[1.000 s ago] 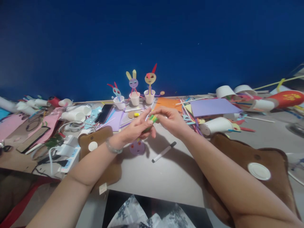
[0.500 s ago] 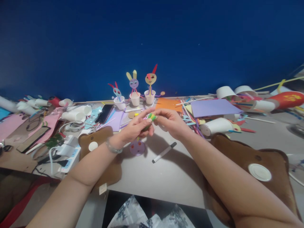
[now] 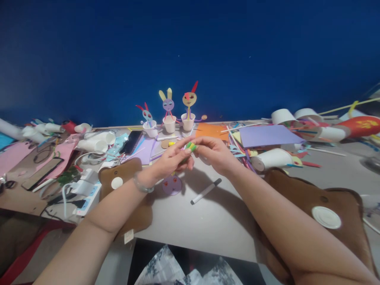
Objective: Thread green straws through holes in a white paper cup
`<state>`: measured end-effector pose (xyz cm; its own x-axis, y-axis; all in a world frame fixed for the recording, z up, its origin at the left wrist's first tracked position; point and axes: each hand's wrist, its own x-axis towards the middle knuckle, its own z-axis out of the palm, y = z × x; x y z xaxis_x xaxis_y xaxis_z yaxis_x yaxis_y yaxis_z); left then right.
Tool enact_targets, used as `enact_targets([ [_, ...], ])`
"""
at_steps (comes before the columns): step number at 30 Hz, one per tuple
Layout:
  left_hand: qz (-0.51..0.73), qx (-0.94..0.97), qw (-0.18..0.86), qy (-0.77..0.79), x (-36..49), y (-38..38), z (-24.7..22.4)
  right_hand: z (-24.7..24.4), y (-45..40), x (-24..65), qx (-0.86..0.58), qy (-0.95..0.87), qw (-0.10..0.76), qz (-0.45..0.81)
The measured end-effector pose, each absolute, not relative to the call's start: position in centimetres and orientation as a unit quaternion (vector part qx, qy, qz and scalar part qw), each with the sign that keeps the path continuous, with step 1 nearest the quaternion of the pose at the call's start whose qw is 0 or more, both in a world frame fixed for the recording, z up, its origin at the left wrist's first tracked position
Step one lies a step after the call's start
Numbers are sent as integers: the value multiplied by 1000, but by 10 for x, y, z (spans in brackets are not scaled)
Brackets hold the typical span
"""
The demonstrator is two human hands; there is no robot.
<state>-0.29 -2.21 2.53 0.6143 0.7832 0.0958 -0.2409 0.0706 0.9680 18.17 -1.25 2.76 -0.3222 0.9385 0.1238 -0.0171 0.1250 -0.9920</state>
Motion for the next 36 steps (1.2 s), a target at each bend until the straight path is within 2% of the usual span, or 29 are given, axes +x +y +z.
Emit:
enact_targets([
  [13,428,623,600,262,0,-18,20,30,-14,178,-388,-584,456,548],
  [20,441,621,592,264,0,-19,20,34,-15,175,-351,-602,464,547],
  [36,457,577,607,299,1,-20,21,33,-11,177,-436,-642,464,427],
])
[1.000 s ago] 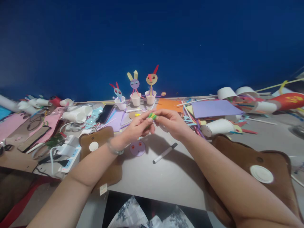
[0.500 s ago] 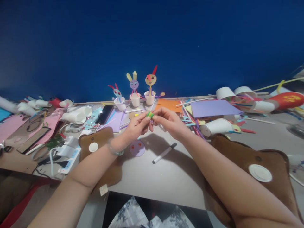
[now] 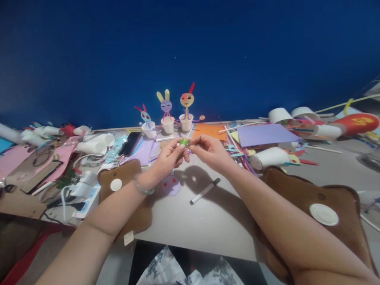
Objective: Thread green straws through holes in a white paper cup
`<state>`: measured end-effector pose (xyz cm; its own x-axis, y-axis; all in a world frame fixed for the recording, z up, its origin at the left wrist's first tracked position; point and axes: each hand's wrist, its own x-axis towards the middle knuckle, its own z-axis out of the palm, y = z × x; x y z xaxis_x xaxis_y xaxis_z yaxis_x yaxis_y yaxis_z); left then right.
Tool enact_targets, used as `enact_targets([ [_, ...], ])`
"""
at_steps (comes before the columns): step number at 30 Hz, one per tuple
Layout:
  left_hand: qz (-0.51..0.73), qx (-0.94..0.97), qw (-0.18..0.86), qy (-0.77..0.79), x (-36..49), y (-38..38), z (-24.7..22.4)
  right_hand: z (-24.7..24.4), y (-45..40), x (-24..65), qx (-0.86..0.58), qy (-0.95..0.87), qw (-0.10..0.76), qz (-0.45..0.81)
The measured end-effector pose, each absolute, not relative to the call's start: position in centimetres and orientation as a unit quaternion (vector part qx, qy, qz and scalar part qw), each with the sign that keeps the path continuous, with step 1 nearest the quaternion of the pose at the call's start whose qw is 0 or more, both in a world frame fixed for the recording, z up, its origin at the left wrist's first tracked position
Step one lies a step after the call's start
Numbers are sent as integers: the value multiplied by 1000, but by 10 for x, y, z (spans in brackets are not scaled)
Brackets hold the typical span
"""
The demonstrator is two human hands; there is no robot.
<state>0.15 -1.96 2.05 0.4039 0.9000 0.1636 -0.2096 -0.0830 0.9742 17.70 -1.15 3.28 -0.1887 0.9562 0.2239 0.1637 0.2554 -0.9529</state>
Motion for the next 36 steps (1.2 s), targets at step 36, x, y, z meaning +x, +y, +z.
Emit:
enact_targets([
  [36,458,543,630,315,2,-18,20,35,-16,175,-477,-663,444,368],
])
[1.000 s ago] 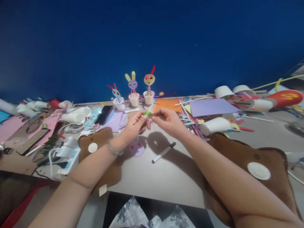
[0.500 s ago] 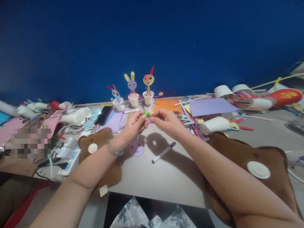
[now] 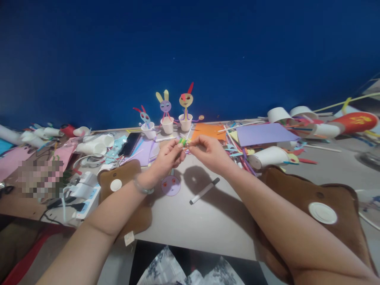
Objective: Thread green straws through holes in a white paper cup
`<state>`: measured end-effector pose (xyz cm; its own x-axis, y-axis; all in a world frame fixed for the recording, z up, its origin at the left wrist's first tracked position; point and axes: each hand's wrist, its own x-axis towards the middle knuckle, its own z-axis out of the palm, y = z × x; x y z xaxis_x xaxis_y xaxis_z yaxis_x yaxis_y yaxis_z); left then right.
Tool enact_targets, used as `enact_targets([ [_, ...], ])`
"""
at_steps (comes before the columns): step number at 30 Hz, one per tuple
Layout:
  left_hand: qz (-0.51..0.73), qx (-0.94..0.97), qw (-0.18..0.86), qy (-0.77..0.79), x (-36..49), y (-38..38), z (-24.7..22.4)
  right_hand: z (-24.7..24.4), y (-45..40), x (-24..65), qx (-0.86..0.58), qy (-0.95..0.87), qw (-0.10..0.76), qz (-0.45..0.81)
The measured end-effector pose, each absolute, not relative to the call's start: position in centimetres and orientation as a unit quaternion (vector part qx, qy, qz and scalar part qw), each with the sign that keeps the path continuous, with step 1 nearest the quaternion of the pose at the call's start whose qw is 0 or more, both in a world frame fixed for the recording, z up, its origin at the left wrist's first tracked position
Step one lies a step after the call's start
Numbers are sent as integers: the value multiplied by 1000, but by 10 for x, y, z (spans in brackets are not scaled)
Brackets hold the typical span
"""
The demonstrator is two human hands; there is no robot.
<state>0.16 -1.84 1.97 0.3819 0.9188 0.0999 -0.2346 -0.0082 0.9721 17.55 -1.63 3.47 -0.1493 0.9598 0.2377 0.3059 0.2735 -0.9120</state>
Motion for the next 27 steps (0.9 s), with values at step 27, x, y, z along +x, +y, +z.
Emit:
enact_targets([
  [27,468,560,592,341,1,-20,20,37,-19,172,-473,-641,453,400],
])
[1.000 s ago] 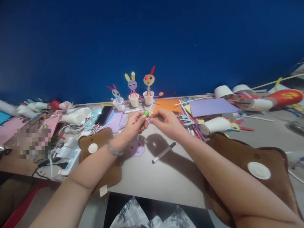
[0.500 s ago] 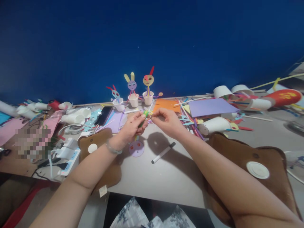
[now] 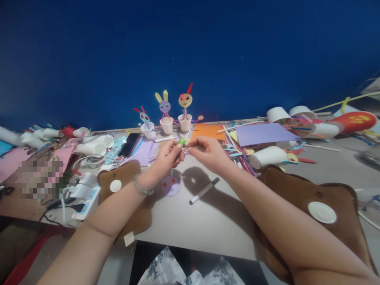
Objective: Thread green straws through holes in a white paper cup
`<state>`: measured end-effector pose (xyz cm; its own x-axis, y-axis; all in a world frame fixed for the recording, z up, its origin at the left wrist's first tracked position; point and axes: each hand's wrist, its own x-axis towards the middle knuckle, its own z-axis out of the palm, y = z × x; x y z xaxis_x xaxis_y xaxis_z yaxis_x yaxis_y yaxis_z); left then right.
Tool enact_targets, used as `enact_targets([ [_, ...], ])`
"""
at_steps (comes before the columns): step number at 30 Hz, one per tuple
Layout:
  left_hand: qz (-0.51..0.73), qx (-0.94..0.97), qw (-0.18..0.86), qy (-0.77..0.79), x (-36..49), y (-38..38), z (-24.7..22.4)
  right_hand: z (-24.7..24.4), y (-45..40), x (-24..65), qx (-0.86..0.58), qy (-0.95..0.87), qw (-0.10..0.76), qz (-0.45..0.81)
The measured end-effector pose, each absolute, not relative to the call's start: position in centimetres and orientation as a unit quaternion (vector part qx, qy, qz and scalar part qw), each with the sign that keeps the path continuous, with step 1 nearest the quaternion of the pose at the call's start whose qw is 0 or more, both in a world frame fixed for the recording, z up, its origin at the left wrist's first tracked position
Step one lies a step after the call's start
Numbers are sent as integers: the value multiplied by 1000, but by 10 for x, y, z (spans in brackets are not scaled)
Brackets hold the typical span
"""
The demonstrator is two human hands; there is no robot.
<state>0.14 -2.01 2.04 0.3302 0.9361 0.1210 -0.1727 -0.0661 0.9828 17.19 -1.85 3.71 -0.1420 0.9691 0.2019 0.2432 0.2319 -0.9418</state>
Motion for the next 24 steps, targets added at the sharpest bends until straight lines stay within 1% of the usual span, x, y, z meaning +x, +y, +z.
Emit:
enact_targets([
  [6,485,604,515,367,2,-23,16,39,-22,169,-478,-645,449,393],
  [13,486,592,530,365,5,-23,15,40,-24,167,-487,-642,441,394],
  [20,522,603,493,348,2,-18,8,36,-23,167,-499,-639,429,399],
  [24,530,612,459,365,0,-12,4,32,-19,168,-492,-627,422,432],
])
